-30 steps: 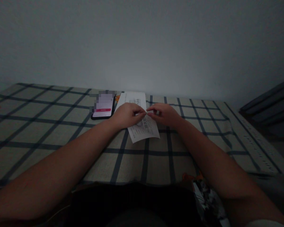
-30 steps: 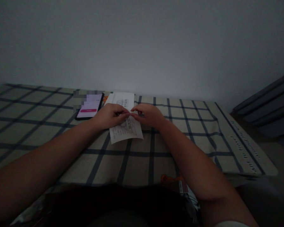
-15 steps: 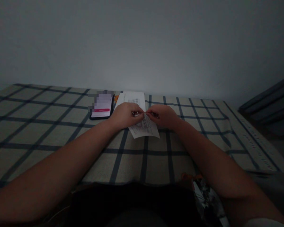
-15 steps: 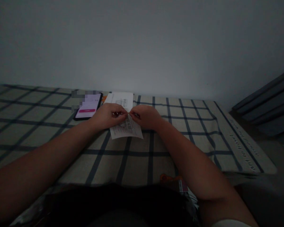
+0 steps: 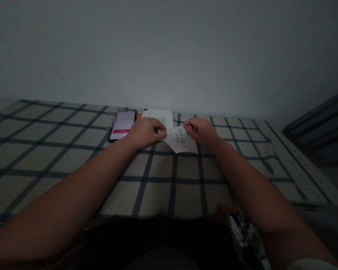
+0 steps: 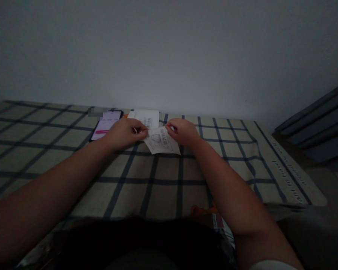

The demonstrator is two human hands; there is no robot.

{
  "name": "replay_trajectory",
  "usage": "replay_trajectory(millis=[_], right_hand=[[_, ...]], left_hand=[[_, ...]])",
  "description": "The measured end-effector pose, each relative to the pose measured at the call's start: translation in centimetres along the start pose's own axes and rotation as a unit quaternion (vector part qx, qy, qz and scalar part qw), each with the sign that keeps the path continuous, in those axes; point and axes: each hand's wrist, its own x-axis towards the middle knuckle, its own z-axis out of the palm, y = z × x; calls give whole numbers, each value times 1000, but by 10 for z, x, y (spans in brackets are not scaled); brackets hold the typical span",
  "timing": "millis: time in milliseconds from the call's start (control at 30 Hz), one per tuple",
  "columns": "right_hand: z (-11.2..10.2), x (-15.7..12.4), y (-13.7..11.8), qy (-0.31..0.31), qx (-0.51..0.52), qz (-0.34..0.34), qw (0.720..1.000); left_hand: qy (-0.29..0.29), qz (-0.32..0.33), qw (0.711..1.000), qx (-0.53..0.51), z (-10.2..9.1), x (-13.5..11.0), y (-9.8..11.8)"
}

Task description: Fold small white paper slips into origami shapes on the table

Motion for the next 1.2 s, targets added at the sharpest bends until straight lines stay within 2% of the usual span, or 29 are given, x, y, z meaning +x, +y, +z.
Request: replay_trajectory(millis=[400, 567, 700, 767, 833, 1000, 1100, 1200], right_hand=[[2, 1, 7, 8, 4, 33, 999], [2, 1, 17, 57, 17, 50, 997], [1, 1, 18, 88, 52, 52, 993], [2, 1, 13, 80, 63, 44, 994], [3, 0, 8, 71, 61, 31, 995], [2, -1, 0, 74, 96, 23, 992], [1, -2, -1, 68, 174, 52, 981], [3, -2, -2, 12, 305, 88, 948]], left_hand=[[-17, -21, 998, -48, -7, 7, -21], [11, -43, 998, -48, -9, 9, -30], [47, -75, 991, -98, -3, 11, -30], [49, -107, 981, -152, 0, 11, -24], [23, -144, 970, -196, 2, 9, -17], [3, -163, 950, -264, 3, 7, -9], [13, -188, 926, -326, 3, 9, -9], [11, -211, 898, -386, 4, 11, -10]])
